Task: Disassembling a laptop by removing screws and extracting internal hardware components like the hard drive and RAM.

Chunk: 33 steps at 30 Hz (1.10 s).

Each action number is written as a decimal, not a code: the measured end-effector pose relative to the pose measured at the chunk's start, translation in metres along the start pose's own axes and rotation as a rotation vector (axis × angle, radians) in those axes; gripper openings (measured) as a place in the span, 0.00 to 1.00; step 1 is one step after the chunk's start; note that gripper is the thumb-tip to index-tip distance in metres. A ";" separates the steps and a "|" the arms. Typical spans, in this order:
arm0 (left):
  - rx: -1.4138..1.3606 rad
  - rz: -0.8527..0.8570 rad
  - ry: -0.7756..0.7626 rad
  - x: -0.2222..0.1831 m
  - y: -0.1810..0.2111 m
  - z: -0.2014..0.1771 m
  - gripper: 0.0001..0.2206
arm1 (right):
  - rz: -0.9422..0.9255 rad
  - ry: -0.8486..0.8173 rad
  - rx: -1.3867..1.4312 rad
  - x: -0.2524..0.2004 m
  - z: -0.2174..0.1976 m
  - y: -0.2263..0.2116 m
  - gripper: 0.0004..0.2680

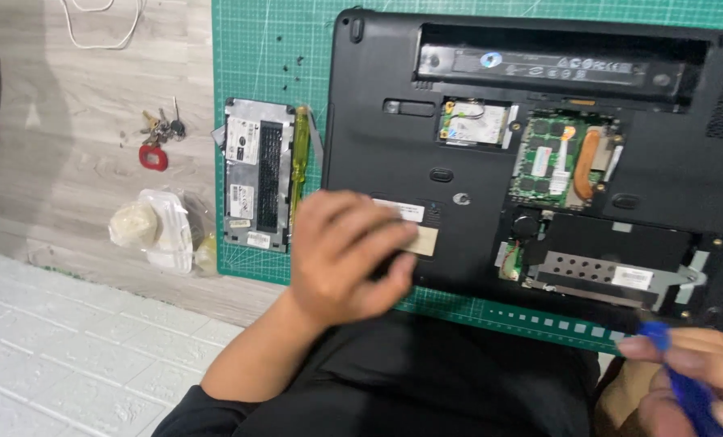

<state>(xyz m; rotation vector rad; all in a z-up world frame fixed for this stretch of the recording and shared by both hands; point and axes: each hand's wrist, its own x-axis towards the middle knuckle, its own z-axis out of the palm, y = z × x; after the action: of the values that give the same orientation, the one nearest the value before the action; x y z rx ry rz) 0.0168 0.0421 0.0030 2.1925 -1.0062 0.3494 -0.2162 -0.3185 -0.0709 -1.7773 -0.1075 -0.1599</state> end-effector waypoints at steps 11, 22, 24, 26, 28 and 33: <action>0.091 -0.139 -0.023 -0.015 -0.012 -0.001 0.14 | -0.109 0.051 -0.380 0.010 0.043 -0.006 0.26; 0.073 -0.178 -0.088 -0.031 -0.006 -0.011 0.15 | -0.266 -0.089 -0.493 0.039 0.035 0.010 0.26; 0.102 -0.171 -0.116 -0.026 -0.004 -0.012 0.15 | -0.258 -0.072 -0.478 0.052 0.040 0.001 0.25; 0.128 -0.164 -0.149 -0.020 -0.001 -0.012 0.15 | -0.244 -0.054 -0.463 0.056 0.044 -0.003 0.24; 0.166 -0.157 -0.200 -0.013 0.002 -0.011 0.17 | -0.260 -0.016 -0.467 0.054 0.045 0.000 0.24; 0.146 -0.115 -0.191 0.004 0.004 -0.006 0.14 | -0.257 0.022 -0.428 0.055 0.046 0.003 0.24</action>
<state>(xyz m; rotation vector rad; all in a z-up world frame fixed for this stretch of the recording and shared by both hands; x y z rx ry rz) 0.0164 0.0419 0.0116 2.4407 -0.9763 0.1670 -0.1592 -0.2749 -0.0739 -2.1833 -0.3044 -0.4129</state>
